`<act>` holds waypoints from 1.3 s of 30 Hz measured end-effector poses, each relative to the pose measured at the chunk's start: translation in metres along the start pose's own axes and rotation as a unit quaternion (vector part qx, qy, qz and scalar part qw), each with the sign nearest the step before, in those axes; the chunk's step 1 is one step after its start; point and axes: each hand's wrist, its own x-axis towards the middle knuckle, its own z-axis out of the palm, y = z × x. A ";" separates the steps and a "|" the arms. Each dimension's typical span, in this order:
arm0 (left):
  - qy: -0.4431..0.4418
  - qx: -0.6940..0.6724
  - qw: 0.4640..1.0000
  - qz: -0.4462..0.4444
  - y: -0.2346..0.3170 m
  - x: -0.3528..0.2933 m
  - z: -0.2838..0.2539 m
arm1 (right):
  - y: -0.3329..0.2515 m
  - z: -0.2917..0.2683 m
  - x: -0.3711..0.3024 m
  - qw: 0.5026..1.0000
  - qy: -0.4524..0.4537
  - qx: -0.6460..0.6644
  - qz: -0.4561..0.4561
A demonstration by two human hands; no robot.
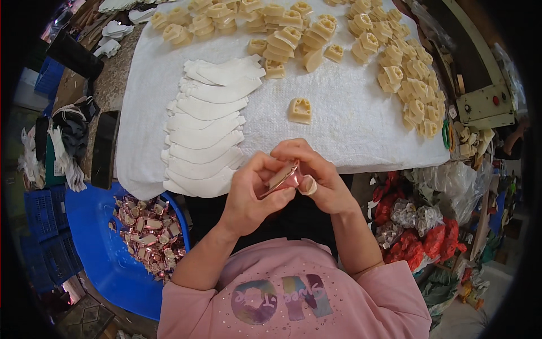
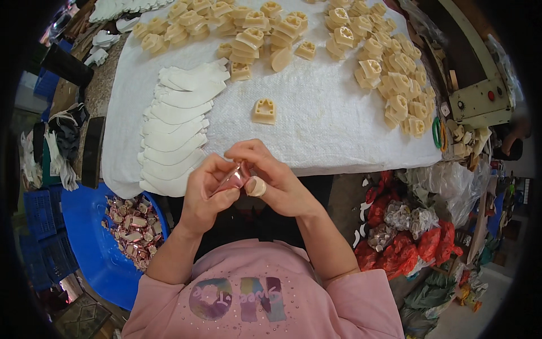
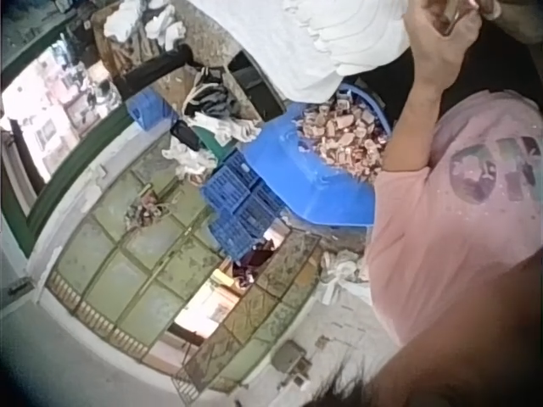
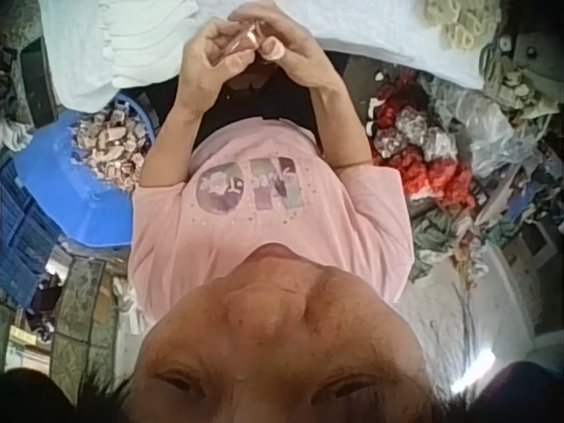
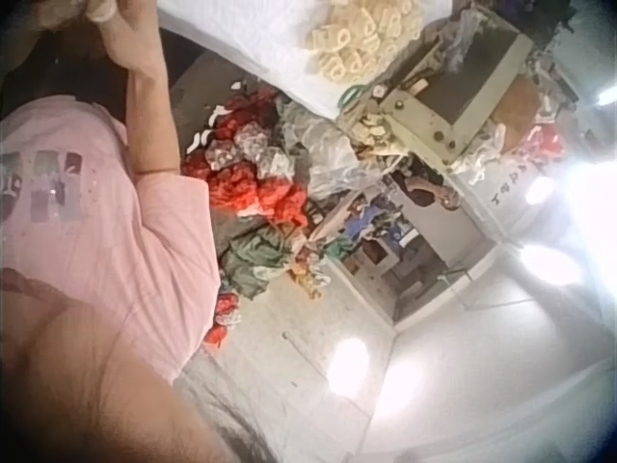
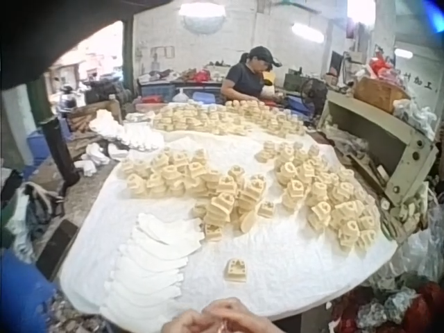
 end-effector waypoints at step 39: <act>0.260 0.633 0.687 0.244 0.060 -0.038 -0.099 | 0.032 0.003 0.124 0.786 0.137 -0.602 0.004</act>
